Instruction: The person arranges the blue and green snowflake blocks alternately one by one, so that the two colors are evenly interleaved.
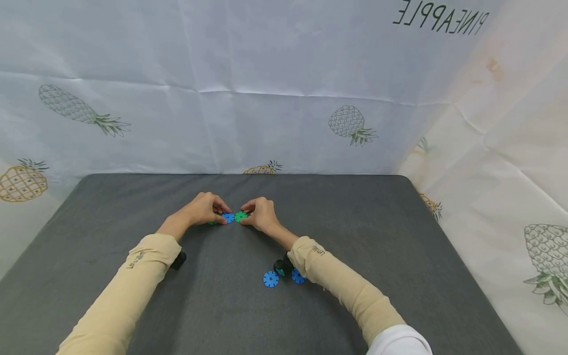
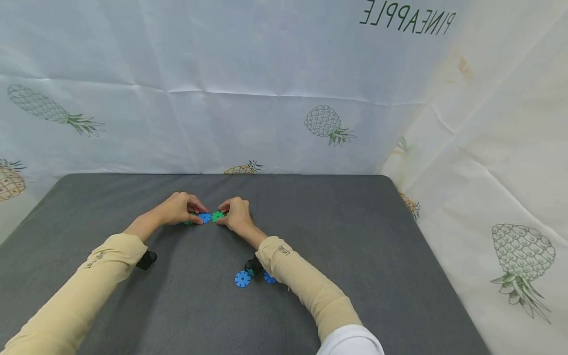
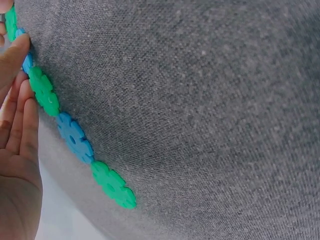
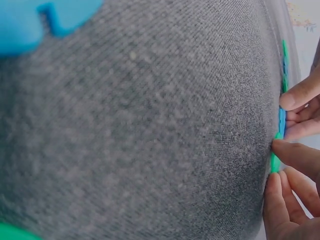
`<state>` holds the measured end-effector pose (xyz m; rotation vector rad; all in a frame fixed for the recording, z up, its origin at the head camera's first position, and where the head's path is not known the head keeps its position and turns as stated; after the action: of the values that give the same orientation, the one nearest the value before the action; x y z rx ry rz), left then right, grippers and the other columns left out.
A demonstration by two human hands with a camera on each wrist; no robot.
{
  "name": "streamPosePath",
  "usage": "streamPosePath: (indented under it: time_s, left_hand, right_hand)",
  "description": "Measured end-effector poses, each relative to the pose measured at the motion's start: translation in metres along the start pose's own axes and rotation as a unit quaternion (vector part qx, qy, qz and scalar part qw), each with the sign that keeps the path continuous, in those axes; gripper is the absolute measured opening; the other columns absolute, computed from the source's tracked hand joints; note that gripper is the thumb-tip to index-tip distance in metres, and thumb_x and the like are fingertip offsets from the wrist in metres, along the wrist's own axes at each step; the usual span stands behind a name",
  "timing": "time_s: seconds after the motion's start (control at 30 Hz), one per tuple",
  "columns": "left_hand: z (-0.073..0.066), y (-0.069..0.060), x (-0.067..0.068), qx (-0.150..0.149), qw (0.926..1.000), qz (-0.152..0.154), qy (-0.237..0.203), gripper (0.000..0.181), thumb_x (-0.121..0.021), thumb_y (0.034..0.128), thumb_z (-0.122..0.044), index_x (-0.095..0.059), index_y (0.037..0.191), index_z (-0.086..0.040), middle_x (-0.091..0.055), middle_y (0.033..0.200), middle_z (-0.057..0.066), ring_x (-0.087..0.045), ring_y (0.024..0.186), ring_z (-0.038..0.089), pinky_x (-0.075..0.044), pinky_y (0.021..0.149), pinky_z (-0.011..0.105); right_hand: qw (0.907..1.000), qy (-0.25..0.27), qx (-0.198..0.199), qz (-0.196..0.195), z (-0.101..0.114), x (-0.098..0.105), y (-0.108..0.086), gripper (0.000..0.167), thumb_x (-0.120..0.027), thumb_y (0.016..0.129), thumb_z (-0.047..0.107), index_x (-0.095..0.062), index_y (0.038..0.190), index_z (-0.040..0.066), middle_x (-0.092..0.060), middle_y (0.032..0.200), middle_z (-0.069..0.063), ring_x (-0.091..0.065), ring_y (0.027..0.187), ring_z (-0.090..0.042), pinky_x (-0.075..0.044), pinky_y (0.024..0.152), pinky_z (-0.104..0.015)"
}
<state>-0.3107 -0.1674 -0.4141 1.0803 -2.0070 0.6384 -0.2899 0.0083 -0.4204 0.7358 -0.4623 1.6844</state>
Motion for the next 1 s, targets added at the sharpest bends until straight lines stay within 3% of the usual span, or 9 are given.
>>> streamPosePath:
  time_s: [0.43, 1.0]
  left_hand:
    - [0.0012, -0.0038, -0.0002, 0.009, 0.9998, -0.006, -0.016, 0.024, -0.079, 0.0791, -0.009, -0.075, 0.102, -0.002, -0.067, 0.099, 0.011, -0.063, 0.089, 0.025, -0.054, 0.077, 0.038]
    - [-0.0006, -0.0071, 0.0026, -0.047, 0.9985, -0.027, -0.004, 0.028, -0.078, 0.0801, -0.010, -0.073, 0.106, -0.002, -0.068, 0.106, 0.015, -0.065, 0.094, 0.030, -0.055, 0.077, 0.038]
  right_hand:
    - [0.9999, -0.003, -0.010, 0.010, -0.0004, -0.0021, 0.0006, 0.028, -0.083, 0.074, 0.006, -0.076, 0.101, 0.005, -0.073, 0.092, -0.006, -0.067, 0.079, -0.015, -0.054, 0.068, -0.021]
    - [0.9999, 0.001, -0.001, 0.015, 0.0028, -0.0004, 0.0002, 0.030, -0.083, 0.074, 0.005, -0.074, 0.103, 0.003, -0.072, 0.095, -0.008, -0.067, 0.080, -0.016, -0.053, 0.067, -0.019]
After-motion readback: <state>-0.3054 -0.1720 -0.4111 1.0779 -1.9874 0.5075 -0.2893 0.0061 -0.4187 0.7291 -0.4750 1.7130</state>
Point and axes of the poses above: each hand's wrist, its own y-axis towards the middle knuckle, its own x-axis out of the back of the hand, z = x × y, the point moved 3 cm from there along y, towards the middle knuckle
